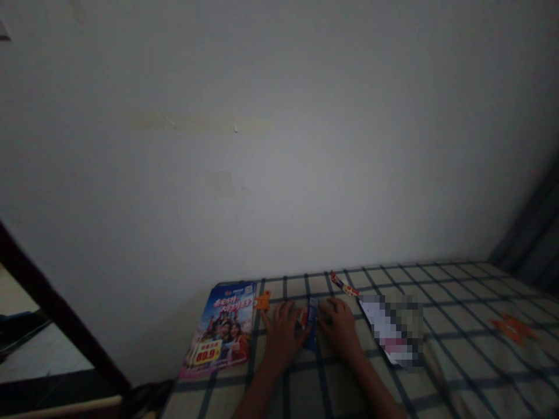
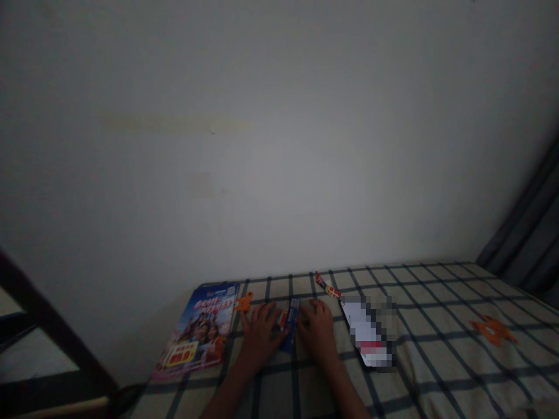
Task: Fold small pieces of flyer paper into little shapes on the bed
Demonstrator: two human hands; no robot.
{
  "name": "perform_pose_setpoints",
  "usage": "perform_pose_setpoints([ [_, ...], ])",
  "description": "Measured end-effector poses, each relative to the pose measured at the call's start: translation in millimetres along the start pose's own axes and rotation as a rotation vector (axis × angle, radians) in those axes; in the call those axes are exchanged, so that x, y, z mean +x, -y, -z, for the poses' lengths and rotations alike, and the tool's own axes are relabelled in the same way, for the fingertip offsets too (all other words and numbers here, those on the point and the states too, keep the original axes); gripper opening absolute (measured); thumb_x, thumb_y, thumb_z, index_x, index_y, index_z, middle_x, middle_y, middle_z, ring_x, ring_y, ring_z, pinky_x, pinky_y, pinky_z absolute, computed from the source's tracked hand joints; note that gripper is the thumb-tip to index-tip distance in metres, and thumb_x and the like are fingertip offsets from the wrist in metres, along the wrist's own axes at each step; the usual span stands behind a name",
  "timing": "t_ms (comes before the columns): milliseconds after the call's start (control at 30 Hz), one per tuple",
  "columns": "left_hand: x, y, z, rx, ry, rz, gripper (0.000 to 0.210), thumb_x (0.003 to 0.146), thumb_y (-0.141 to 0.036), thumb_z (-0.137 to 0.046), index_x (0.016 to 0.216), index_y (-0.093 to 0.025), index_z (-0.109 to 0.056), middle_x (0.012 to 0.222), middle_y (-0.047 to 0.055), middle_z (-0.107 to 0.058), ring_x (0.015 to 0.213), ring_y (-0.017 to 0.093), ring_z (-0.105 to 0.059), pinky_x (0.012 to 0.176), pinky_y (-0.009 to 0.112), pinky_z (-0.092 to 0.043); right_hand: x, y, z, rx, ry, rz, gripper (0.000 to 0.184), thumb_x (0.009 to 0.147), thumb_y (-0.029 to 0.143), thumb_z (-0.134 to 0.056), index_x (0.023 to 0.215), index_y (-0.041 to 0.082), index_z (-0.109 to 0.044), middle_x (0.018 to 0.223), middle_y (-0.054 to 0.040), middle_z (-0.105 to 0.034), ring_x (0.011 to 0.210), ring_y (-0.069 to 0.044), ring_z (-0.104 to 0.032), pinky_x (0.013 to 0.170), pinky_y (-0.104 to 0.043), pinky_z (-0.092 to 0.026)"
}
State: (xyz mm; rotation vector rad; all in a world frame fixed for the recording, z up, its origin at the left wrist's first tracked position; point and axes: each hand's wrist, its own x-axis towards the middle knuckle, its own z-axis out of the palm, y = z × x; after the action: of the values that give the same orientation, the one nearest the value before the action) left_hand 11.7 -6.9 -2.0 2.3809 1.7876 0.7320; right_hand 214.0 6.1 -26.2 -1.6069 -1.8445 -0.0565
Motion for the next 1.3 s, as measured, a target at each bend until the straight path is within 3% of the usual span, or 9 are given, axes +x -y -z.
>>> perform_pose_setpoints([
  [167, 0.6, -1.4, 1.2, -0.022, -0.020, 0.010, 0.046, 0.092, -0.051, -0.057, 0.137, -0.038, -0.058, 0.146, 0.006, -0.055, 0.138, 0.034, -0.040, 0.116, 0.074, -0.001, -6.1, 2.0, 0.4, 0.053, 0.001, -0.026, 0.035, 0.086, 0.038, -0.065, 0.120, 0.032, -0.071, 0.128, -0.0090, -0.062, 0.127, -0.030, -0.050, 0.108, -0.048, -0.043],
  [333, 1.7, -1.3, 2.1, -0.004, -0.039, 0.002, 0.048, 0.090, -0.050, -0.061, 0.137, -0.041, -0.057, 0.144, 0.006, -0.055, 0.136, 0.034, -0.042, 0.114, 0.075, -0.003, -4.3, -1.1, 0.7, 0.151, 0.003, -0.017, 0.021, 0.089, 0.038, -0.063, 0.101, 0.032, -0.078, 0.126, -0.0076, -0.065, 0.127, -0.030, -0.052, 0.108, -0.049, -0.043],
  [533, 0.4, -4.5, 6.3, -0.007, -0.049, -0.012, 0.051, 0.089, -0.051, -0.064, 0.138, -0.041, -0.056, 0.144, 0.005, -0.056, 0.135, 0.035, -0.043, 0.114, 0.076, -0.004, -2.4, -3.3, 3.5, 0.313, 0.028, -0.054, 0.018, 0.086, 0.039, -0.064, 0.093, 0.031, -0.079, 0.125, -0.0061, -0.068, 0.128, -0.031, -0.051, 0.110, -0.053, -0.040],
  [667, 1.0, -9.9, 13.5, -0.029, -0.005, -0.006, 0.052, 0.087, -0.045, -0.068, 0.138, -0.040, -0.056, 0.144, 0.006, -0.056, 0.135, 0.036, -0.043, 0.113, 0.078, -0.004, -1.6, -7.4, 2.2, 0.484, -0.011, -0.091, 0.026, 0.085, 0.049, -0.064, 0.088, 0.028, -0.078, 0.118, -0.0081, -0.071, 0.131, -0.032, -0.049, 0.112, -0.054, -0.038],
  [867, 2.6, -10.3, 11.6, -0.068, -0.068, -0.063, 0.046, 0.084, -0.032, -0.072, 0.129, -0.040, -0.064, 0.142, 0.002, -0.058, 0.134, 0.034, -0.044, 0.116, 0.074, -0.008, -2.8, -9.2, -1.4, 0.605, -0.074, -0.208, 0.045, 0.080, 0.066, -0.063, 0.075, 0.023, -0.074, 0.115, -0.0142, -0.070, 0.128, -0.035, -0.053, 0.109, -0.053, -0.041],
  [1033, 2.6, -15.2, 8.9, -0.122, -0.019, -0.087, 0.040, 0.084, -0.033, -0.073, 0.122, -0.044, -0.069, 0.141, 0.000, -0.060, 0.135, 0.035, -0.043, 0.115, 0.076, -0.007, -2.1, -5.2, 6.1, 0.624, -0.032, -0.170, 0.043, 0.082, 0.064, -0.062, 0.085, 0.024, -0.077, 0.124, -0.0145, -0.068, 0.124, -0.033, -0.057, 0.110, -0.054, -0.040],
  [1200, 3.9, -16.5, 5.6, -0.174, 0.029, -0.028, 0.044, 0.083, -0.037, -0.074, 0.125, -0.046, -0.067, 0.139, -0.001, -0.063, 0.136, 0.036, -0.044, 0.114, 0.078, -0.009, -1.4, -2.0, 12.6, 0.632, 0.018, -0.118, 0.037, 0.084, 0.059, -0.061, 0.096, 0.028, -0.078, 0.122, -0.0111, -0.071, 0.127, -0.031, -0.057, 0.117, -0.059, -0.028],
  [1300, 3.9, -15.9, 4.4, -0.233, 0.050, -0.021, 0.043, 0.086, -0.039, -0.071, 0.128, -0.045, -0.064, 0.136, 0.000, -0.065, 0.139, 0.036, -0.041, 0.114, 0.079, -0.003, -1.6, 0.1, 14.8, 0.611, 0.045, -0.104, 0.032, 0.085, 0.055, -0.062, 0.095, 0.029, -0.078, 0.118, -0.0092, -0.074, 0.127, -0.031, -0.058, 0.119, -0.061, -0.022],
])
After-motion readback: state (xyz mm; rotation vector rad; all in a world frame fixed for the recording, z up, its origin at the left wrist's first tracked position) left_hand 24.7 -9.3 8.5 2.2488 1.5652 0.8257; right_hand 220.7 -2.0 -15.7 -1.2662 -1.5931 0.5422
